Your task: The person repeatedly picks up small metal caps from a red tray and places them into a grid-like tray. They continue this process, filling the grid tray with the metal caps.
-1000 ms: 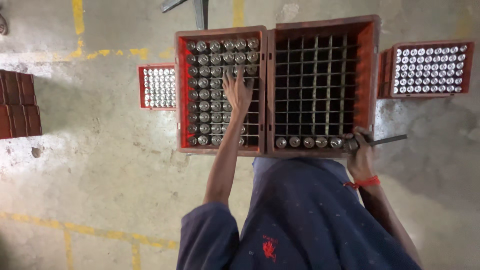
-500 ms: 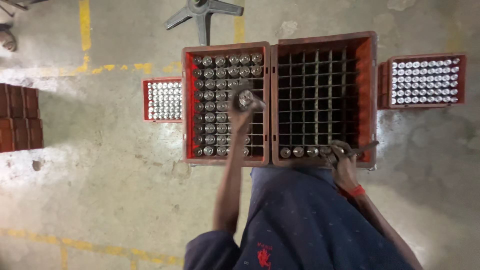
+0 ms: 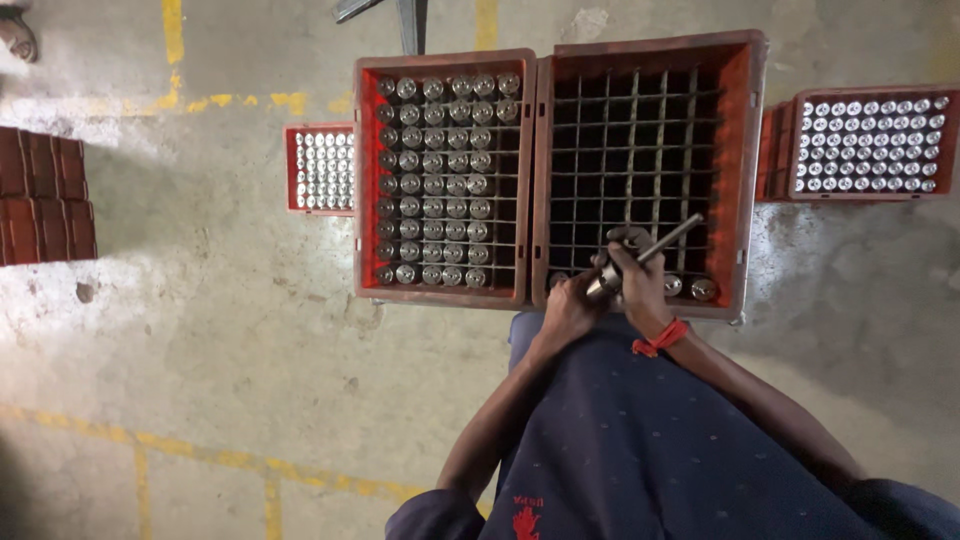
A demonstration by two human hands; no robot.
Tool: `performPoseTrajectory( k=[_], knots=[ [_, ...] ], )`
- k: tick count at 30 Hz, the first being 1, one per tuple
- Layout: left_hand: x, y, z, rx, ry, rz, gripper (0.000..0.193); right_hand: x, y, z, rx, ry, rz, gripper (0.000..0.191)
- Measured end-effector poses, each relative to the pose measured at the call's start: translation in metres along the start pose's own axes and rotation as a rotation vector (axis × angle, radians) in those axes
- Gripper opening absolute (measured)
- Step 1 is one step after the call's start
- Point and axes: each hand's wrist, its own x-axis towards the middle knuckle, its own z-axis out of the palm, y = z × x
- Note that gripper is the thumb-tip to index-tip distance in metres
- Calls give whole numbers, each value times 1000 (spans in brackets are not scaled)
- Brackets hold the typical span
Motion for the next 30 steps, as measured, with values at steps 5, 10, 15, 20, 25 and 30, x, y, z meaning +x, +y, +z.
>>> performPoseTrajectory(
  k=[5, 10, 15, 20, 25, 30],
  knots=[
    [3, -11, 16, -72, -61, -44, 42, 4, 10, -18, -52, -250, 20, 12],
    [-6, -20, 8, -232, -177, -16, 63, 31, 21, -46, 0, -30, 385, 20],
    [-15, -21, -20, 280, 151, 21, 60, 53, 21, -84, 233, 126, 197, 14],
    [-12, -19, -33, 503, 196, 238, 47, 51, 27, -101, 232, 252, 236, 14],
    [-3, -21, -57, 351, 275, 298, 41, 26, 43, -101, 272, 244, 225, 13],
    [90, -24, -124, 451, 474, 240, 13, 7, 51, -95, 196, 327, 178, 14]
  ],
)
